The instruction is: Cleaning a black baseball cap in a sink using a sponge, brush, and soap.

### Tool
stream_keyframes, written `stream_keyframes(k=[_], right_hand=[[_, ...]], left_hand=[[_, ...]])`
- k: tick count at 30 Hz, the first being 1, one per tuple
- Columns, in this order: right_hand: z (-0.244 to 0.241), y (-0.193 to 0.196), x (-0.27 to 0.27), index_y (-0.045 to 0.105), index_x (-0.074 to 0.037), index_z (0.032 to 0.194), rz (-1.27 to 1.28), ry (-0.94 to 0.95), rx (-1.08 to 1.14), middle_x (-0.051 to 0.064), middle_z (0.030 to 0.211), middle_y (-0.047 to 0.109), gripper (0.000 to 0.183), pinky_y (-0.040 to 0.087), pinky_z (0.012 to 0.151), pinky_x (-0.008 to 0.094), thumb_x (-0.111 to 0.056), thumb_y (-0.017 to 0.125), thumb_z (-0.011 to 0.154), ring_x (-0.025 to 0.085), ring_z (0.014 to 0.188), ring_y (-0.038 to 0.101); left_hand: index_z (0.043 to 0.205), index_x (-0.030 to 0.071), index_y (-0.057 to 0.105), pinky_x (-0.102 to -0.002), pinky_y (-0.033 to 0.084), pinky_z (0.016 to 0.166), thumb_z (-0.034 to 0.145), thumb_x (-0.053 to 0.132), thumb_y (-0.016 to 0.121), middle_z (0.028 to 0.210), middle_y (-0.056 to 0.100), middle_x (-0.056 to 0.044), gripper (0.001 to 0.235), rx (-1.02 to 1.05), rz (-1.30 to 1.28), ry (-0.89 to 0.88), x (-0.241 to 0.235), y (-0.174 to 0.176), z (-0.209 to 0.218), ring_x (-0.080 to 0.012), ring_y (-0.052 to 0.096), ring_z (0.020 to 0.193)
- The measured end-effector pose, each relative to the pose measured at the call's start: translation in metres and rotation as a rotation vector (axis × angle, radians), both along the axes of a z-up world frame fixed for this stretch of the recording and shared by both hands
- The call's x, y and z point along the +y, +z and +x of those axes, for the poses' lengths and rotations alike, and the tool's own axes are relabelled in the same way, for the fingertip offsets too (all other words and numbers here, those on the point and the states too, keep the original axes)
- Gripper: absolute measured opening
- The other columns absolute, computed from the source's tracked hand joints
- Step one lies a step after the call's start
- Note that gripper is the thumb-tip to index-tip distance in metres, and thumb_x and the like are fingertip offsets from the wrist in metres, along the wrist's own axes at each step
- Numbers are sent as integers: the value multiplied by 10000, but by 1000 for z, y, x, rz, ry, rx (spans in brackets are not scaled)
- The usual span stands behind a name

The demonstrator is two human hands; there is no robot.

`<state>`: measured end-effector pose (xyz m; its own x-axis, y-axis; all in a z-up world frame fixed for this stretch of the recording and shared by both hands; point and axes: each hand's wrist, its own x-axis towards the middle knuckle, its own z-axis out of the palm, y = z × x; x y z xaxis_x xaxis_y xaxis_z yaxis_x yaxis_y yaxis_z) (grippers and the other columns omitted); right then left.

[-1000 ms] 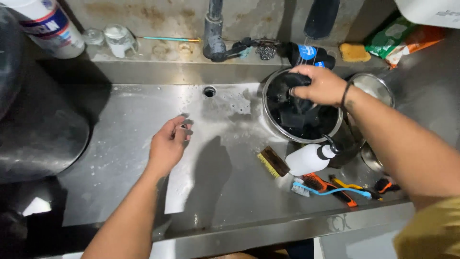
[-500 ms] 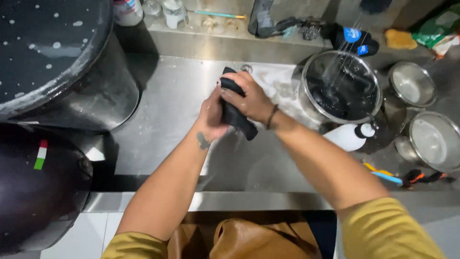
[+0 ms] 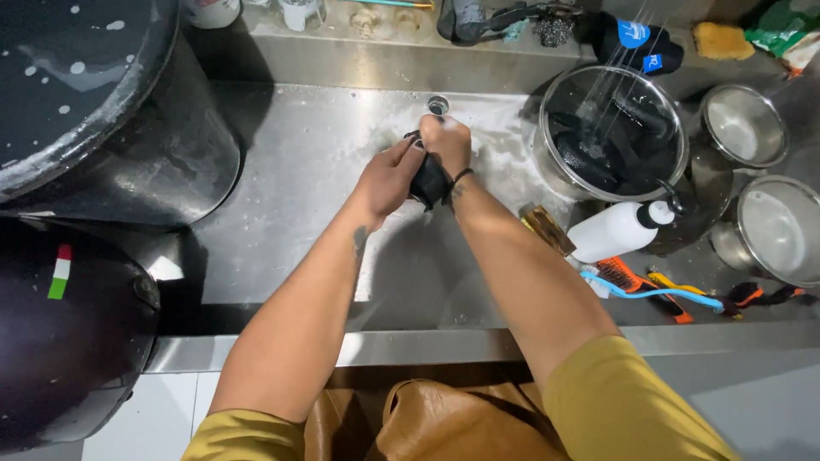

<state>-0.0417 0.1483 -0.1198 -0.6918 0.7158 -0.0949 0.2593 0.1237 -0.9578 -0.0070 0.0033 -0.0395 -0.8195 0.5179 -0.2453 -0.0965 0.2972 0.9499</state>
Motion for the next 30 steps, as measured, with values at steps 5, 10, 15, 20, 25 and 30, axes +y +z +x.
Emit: stream_keyframes(k=[5, 10, 15, 20, 25, 30], right_hand=[[-20, -24, 13, 771, -120, 700, -102, 67, -110, 62, 588, 676, 224, 526, 701, 327, -321, 680, 736, 190, 702, 685], [-1, 34, 4, 622, -246, 1207, -148, 396, -34, 25, 1040, 700, 406, 589, 884, 296, -515, 656, 905, 171, 1025, 694], [41, 68, -19, 543, -31, 1425, 311, 796, 534, 197, 1094, 646, 414, 526, 950, 424, -287, 514, 1101, 276, 1097, 626], [47, 80, -46, 693, -103, 1043, -143, 311, 475, 9, 842, 697, 266, 522, 718, 240, -341, 736, 933, 95, 811, 633], [37, 48, -29, 707, -109, 799, -108, 91, 398, 36, 674, 658, 236, 500, 645, 257, -320, 773, 883, 92, 694, 577], [-22, -136, 70, 684, -70, 931, 1089, 252, 538, 75, 789, 684, 197, 589, 743, 337, -252, 752, 895, 259, 886, 710]], left_hand=[[1347, 111, 670, -545, 579, 937, 1002, 572, 528, 1274, 698, -179, 594, 27, -9, 105, -1, -14, -12, -378, 642, 1232], [1184, 44, 721, -468, 648, 660, 924, 288, 664, 977, 687, -189, 360, -243, 400, 500, -1, -3, -19, -289, 677, 861], [1267, 11, 687, -471, 587, 903, 933, 234, 575, 1155, 656, -245, 417, -216, 492, 638, 3, 0, -12, -274, 609, 1075], [1598, -114, 126, -600, 171, 1272, 1168, 236, 268, 1648, 51, -394, 573, 352, 347, 70, -6, -14, 1, -548, 113, 1504], [1591, 19, 325, -578, 348, 1192, 1098, 465, 249, 1611, 332, -283, 669, 373, 70, 11, -12, 12, 2, -468, 352, 1458], [1613, 63, 312, -563, 391, 1151, 1050, 616, 314, 1621, 342, -237, 789, 327, -32, -56, -8, -4, -5, -445, 406, 1435]])
